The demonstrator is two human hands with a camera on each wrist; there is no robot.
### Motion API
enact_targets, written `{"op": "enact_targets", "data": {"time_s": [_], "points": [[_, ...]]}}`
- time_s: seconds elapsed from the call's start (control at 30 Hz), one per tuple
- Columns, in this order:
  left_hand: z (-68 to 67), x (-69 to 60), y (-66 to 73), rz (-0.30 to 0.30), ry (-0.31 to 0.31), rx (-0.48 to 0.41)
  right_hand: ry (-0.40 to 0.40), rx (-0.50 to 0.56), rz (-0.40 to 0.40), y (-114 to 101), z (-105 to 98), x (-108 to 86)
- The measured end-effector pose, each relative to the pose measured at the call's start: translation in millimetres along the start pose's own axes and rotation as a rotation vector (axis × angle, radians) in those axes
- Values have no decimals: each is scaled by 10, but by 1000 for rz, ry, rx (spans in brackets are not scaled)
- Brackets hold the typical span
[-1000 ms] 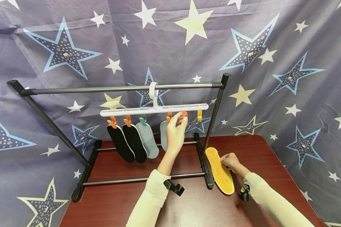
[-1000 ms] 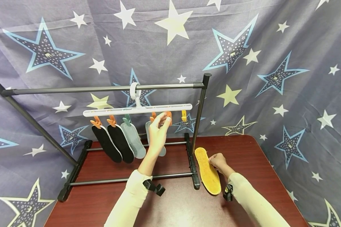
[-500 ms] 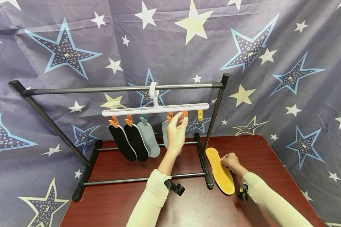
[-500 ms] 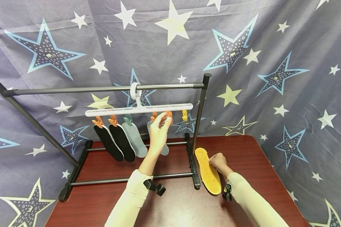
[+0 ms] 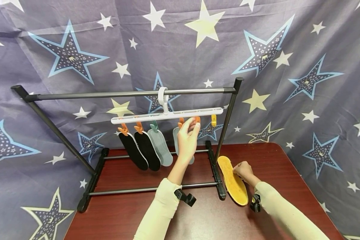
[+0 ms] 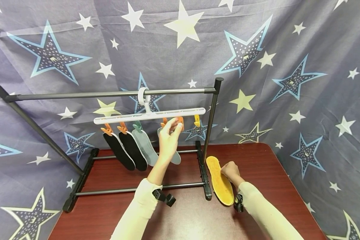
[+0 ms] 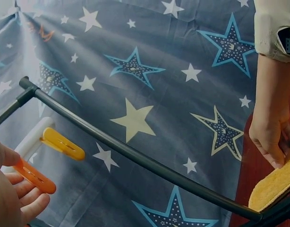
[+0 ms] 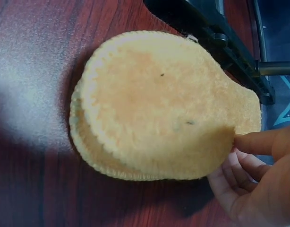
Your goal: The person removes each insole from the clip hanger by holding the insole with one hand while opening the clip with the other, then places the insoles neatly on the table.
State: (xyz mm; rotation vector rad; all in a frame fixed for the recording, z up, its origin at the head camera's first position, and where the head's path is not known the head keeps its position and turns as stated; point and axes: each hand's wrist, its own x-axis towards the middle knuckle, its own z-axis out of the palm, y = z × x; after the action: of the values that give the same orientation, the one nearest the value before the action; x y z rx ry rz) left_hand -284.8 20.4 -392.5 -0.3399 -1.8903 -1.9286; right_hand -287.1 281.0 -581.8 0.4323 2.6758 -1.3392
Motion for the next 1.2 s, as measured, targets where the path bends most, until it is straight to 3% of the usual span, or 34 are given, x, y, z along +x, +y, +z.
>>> {"op": "enact_targets", "data": {"time_s": [0.77, 1.2], "points": [[15, 0, 9, 23, 13, -9, -5, -12, 29, 19, -3, 15], [-2, -24, 30, 4, 7, -3, -32, 8, 60, 8, -28, 1]]}}
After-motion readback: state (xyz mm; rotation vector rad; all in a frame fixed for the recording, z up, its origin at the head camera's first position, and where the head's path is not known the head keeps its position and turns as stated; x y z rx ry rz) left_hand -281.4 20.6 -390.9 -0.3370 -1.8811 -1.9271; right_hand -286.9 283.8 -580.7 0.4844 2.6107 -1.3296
